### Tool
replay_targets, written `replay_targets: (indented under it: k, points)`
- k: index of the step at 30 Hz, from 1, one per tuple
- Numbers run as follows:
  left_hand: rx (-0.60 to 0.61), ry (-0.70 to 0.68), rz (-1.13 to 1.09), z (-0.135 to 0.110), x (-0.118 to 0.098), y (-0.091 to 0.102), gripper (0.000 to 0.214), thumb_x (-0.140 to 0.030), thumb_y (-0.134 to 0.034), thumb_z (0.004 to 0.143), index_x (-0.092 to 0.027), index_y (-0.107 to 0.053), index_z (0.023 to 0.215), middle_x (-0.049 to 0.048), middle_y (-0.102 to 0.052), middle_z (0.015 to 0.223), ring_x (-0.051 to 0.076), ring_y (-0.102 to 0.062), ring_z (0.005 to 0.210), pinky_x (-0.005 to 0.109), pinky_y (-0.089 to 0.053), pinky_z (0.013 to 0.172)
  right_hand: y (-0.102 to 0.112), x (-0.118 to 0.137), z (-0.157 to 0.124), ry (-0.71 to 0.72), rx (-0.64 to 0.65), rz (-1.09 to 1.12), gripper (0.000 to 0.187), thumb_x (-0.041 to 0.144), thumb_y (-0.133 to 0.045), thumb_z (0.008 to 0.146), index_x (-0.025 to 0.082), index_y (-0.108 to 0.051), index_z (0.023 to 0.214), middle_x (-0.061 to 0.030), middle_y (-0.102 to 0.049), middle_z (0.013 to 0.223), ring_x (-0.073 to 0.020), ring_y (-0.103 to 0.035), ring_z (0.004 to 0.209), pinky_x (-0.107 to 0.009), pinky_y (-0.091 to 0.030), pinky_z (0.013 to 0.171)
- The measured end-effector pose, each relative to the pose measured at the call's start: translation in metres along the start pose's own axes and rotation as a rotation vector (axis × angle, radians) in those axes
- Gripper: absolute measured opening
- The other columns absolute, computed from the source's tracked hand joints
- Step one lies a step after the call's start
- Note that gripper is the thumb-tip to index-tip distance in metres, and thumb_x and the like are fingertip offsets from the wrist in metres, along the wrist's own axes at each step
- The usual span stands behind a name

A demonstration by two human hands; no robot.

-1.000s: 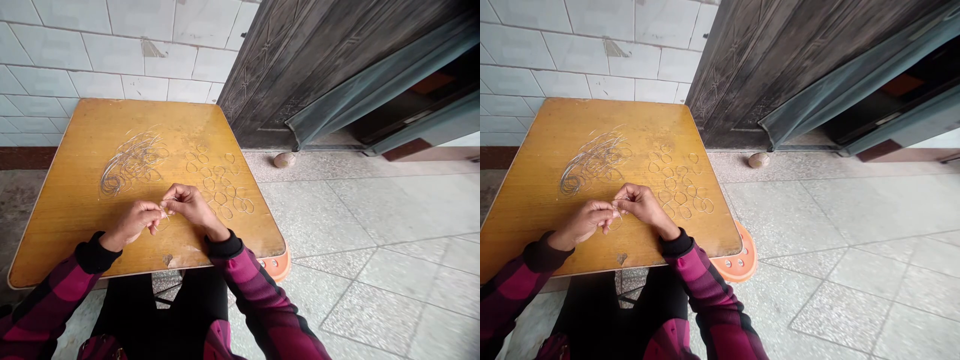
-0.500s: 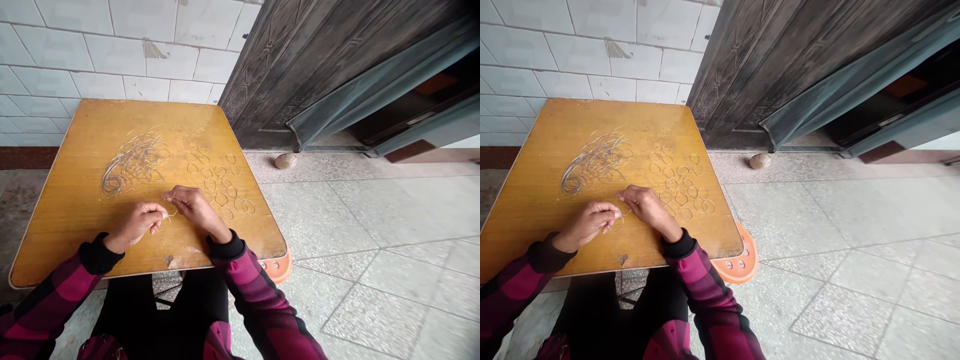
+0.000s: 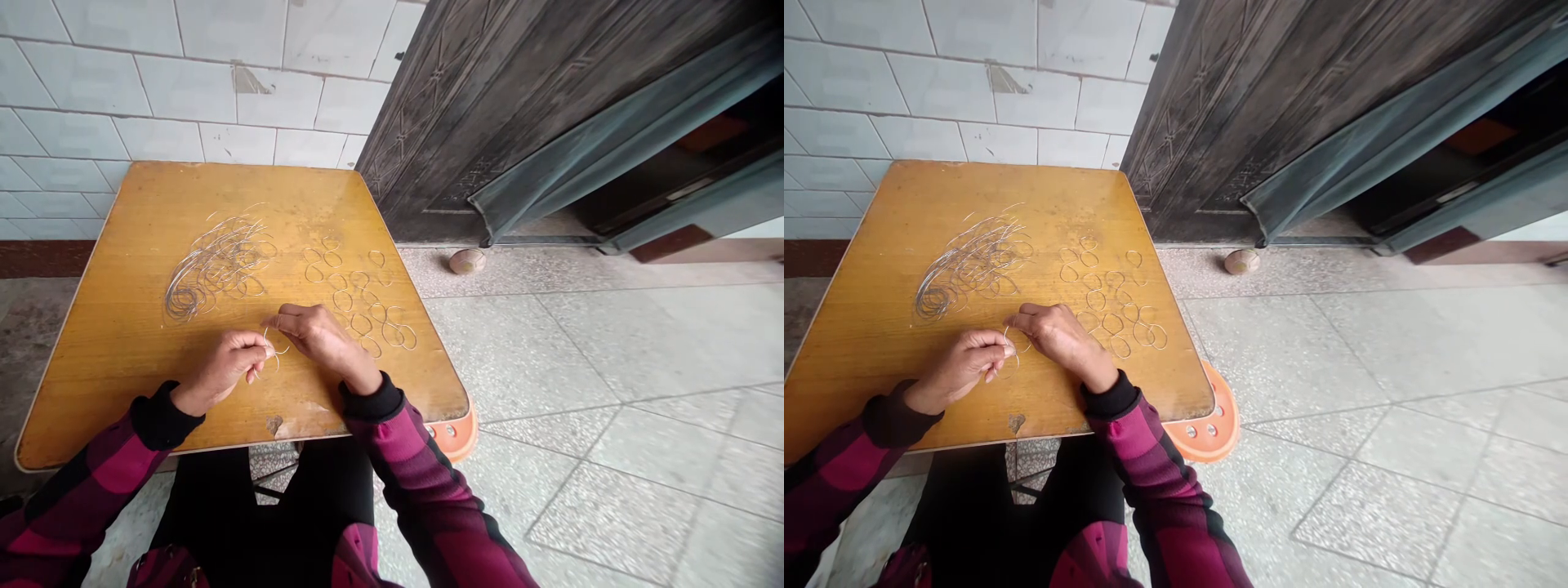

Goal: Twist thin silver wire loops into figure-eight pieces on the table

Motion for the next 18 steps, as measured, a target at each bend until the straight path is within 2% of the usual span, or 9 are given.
replay_targets:
  k: [3,6,8,10,13,18]
  points:
    - [-0.044,-0.022,-0.084,0.001,-0.005,0.005,0.023,-0.026,-0.064,0.068,-0.015,-0.054,0.051,-0.0035,-0.048,0.048,0.006,-0.039,0.044,0.021,-0.031,0.043,0.009,-0.003,-0.001,-0.039,-0.091,0.159,0.033,0.03,-0.049,0.097,0.022,-0.059,0.126,-0.0061,-0.065,0.095,-0.0131,-0.06,0.078,-0.025,-0.048,0.068]
    - [-0.069,-0.019,-0.181,0.002,-0.006,0.011,0.015,-0.026,-0.067,0.068,-0.015,-0.06,0.06,-0.0038,-0.049,0.051,0.006,-0.039,0.047,0.02,-0.033,0.045,0.011,-0.003,-0.001,-0.043,-0.085,0.283,0.069,0.041,-0.067,0.083,0.022,-0.04,0.143,-0.0124,-0.058,0.126,-0.0176,-0.061,0.097,-0.03,-0.052,0.082]
    - [-0.052,0.001,-0.205,0.002,-0.005,0.011,0.015,-0.026,-0.068,0.068,-0.015,-0.061,0.062,-0.0039,-0.049,0.052,0.006,-0.04,0.048,0.02,-0.033,0.045,0.009,-0.002,-0.001,-0.02,-0.041,0.295,0.081,0.042,-0.074,0.075,0.023,-0.037,0.145,-0.0136,-0.054,0.134,-0.0213,-0.059,0.108,-0.035,-0.051,0.091]
    - [-0.019,0.018,-0.212,0.003,-0.004,0.01,0.019,-0.026,-0.068,0.068,-0.015,-0.057,0.058,-0.004,-0.048,0.052,0.006,-0.038,0.047,0.02,-0.032,0.045,0.008,-0.001,-0.001,0.006,-0.015,0.305,0.08,0.038,-0.076,0.074,0.024,-0.04,0.143,-0.0115,-0.061,0.127,-0.0226,-0.058,0.115,-0.038,-0.047,0.099]
    - [0.01,0.026,-0.224,0.002,-0.003,0.008,0.021,-0.026,-0.068,0.068,-0.015,-0.055,0.057,-0.0045,-0.047,0.051,0.005,-0.036,0.046,0.02,-0.031,0.044,0.012,-0.001,-0.002,0.019,-0.019,0.325,0.074,0.034,-0.075,0.076,0.023,-0.042,0.142,-0.0089,-0.067,0.118,-0.0211,-0.059,0.115,-0.039,-0.045,0.101]
    - [-0.01,0.028,-0.231,0.003,0.001,0.008,0.018,-0.027,-0.068,0.068,-0.015,-0.058,0.06,-0.0044,-0.047,0.052,0.005,-0.035,0.046,0.02,-0.031,0.045,0.014,0.004,-0.003,0.025,0.0,0.28,0.07,0.027,-0.07,0.082,0.021,-0.039,0.144,-0.0098,-0.065,0.124,-0.0219,-0.054,0.123,-0.04,-0.042,0.105]
Point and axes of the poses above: each hand's wrist, its own z-axis towards the middle knuckle, its own y-axis out of the back of the hand, x = y × z, the point moved 9 cm from there along z, towards the middle knuckle
